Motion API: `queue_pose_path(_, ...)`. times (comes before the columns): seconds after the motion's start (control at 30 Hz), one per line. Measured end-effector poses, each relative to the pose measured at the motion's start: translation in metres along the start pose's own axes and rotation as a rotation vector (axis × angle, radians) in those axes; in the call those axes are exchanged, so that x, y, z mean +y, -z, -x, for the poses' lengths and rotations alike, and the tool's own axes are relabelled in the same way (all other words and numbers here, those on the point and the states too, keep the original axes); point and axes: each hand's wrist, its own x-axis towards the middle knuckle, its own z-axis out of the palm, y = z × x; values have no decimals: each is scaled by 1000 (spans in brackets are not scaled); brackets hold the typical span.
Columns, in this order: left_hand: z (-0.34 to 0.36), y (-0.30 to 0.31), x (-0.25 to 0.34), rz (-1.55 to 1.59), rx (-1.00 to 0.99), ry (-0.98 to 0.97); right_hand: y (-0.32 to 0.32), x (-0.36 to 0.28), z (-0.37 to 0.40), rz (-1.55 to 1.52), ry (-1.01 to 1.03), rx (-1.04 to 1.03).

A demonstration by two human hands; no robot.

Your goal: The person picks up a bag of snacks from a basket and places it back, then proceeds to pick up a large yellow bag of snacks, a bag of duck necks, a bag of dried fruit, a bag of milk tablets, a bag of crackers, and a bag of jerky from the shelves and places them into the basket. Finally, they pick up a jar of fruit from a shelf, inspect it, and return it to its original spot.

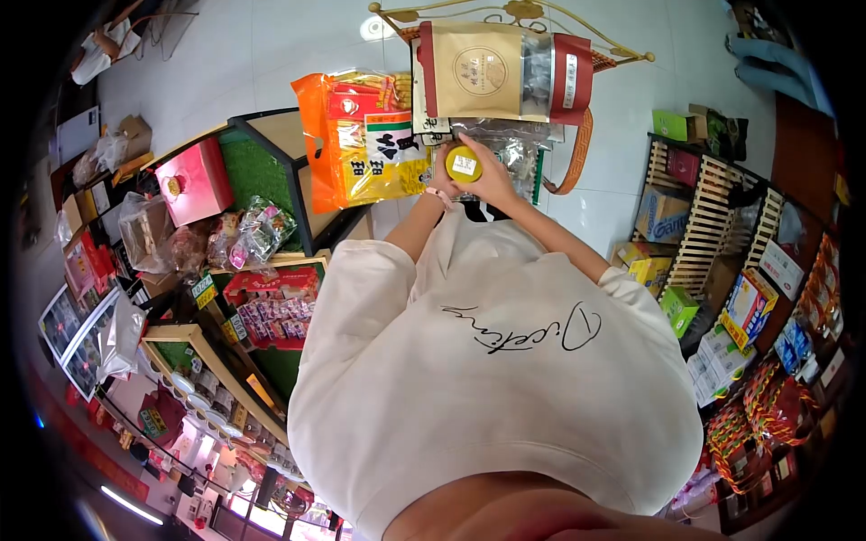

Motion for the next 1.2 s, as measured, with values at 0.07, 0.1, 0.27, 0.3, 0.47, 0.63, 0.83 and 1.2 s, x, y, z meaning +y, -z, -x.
queue_pose_path(0.07,-13,1,6,32,8,55,-2,10,-10,45,-11,19)
queue_pose_path(0.1,-22,4,8,47,13,83,-5,18,-13,68,-27,31)
queue_pose_path(0.27,-51,19,7,192,69,48,-2,42,-12,227,61,58)
queue_pose_path(0.3,-53,22,6,224,67,55,-2,45,-9,212,32,136)
queue_pose_path(0.47,-62,36,3,230,115,140,4,92,26,293,-166,212)
queue_pose_path(0.63,-43,39,7,214,118,175,-2,138,52,449,-466,454)
queue_pose_path(0.83,-15,41,7,601,75,336,1,192,41,684,-467,292)
queue_pose_path(1.2,-32,8,-10,760,176,393,1,210,45,623,-459,347)
